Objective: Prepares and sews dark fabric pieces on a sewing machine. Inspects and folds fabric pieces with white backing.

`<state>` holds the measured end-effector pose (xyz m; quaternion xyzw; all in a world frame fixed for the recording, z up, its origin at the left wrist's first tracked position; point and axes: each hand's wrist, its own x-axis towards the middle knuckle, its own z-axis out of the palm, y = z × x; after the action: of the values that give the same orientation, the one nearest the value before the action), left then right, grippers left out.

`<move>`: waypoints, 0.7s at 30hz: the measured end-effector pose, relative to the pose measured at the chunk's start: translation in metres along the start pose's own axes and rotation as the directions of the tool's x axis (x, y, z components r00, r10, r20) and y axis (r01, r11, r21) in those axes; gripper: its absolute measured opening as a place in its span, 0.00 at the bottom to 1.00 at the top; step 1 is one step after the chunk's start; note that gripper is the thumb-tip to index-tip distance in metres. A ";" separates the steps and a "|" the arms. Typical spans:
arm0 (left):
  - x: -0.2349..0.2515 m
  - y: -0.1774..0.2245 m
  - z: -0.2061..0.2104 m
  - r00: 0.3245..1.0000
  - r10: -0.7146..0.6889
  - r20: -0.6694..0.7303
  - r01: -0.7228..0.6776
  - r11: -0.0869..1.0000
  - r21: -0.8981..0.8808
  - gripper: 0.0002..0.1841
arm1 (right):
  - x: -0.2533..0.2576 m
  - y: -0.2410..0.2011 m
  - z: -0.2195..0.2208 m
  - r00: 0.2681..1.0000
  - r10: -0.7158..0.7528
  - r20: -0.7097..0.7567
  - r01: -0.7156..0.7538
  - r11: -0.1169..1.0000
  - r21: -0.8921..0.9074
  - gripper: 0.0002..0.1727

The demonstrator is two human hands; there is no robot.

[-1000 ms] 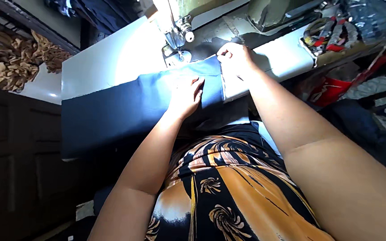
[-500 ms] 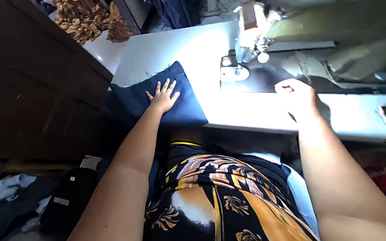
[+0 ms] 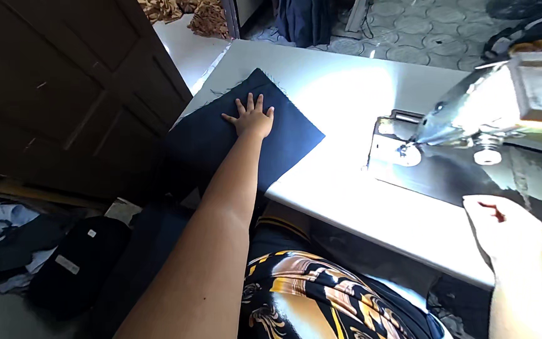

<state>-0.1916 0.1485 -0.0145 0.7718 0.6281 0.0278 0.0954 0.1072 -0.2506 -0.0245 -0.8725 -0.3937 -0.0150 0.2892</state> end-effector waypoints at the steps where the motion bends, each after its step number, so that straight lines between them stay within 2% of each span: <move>1: 0.004 0.000 0.000 1.000 -0.002 -0.006 0.002 1.000 -0.004 0.35 | -0.001 0.000 0.000 1.000 0.005 -0.005 -0.005 1.000 0.000 0.17; 9: 0.029 -0.002 -0.005 1.000 0.026 0.000 -0.026 0.999 -0.020 0.35 | -0.001 0.028 0.005 0.999 -0.025 -0.025 0.026 0.999 0.023 0.21; 13: 0.039 -0.002 -0.009 0.998 0.053 0.015 -0.054 0.998 0.013 0.35 | -0.003 0.022 0.003 1.000 -0.010 -0.019 0.011 0.999 0.050 0.21; 18: 0.045 -0.006 -0.010 0.988 0.145 0.049 -0.147 0.989 0.034 0.34 | -0.008 0.010 -0.002 0.999 -0.003 -0.033 0.006 0.996 0.092 0.19; 21: 0.032 -0.006 -0.011 0.964 0.250 0.094 -0.255 0.966 0.048 0.33 | -0.012 0.010 -0.004 1.000 0.024 -0.020 -0.021 0.990 0.140 0.18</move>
<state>-0.1922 0.1822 -0.0074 0.8486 0.5202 -0.0126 0.0954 0.1068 -0.2655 -0.0292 -0.8543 -0.3808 0.0064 0.3538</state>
